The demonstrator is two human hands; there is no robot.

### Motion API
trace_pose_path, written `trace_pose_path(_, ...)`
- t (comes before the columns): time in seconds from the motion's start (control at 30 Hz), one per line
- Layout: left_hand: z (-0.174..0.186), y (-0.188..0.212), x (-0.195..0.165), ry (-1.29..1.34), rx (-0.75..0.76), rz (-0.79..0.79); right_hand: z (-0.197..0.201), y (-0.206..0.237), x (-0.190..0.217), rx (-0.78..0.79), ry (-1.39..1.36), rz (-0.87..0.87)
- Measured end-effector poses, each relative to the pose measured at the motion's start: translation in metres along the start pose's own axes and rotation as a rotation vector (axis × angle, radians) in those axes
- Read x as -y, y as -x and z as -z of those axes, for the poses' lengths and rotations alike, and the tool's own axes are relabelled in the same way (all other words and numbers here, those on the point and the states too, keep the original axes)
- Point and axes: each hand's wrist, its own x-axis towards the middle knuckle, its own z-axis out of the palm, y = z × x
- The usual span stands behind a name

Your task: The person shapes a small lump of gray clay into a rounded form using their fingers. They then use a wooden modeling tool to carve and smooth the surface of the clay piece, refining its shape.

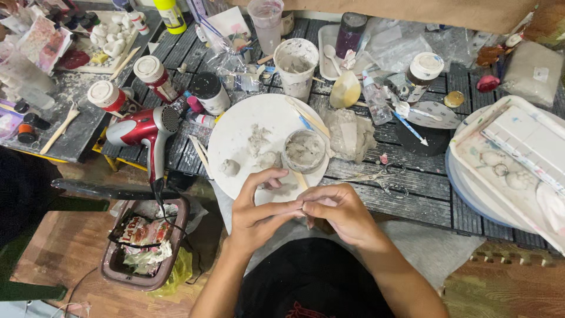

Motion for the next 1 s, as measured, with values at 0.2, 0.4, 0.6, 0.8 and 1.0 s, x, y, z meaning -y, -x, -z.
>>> trace_pose_path(0.2,0.003,0.0,0.005,-0.066,0.019,-0.039,0.0,-0.003,0.0,-0.029,0.071,-0.028)
trace_pose_path(0.4,0.012,0.011,0.013,-0.063,0.044,-0.058,-0.006,-0.001,-0.009,-0.021,0.17,-0.029)
trace_pose_path(0.6,0.021,0.016,0.033,-0.038,0.0,-0.079,-0.015,-0.014,-0.018,0.007,0.14,0.007)
trace_pose_path(0.8,0.027,0.045,0.064,0.203,-0.149,0.108,-0.038,-0.028,-0.041,-0.031,0.19,0.134)
trace_pose_path(1.0,0.043,0.061,0.086,0.452,-0.175,0.173,-0.061,-0.039,-0.055,-0.105,0.808,0.525)
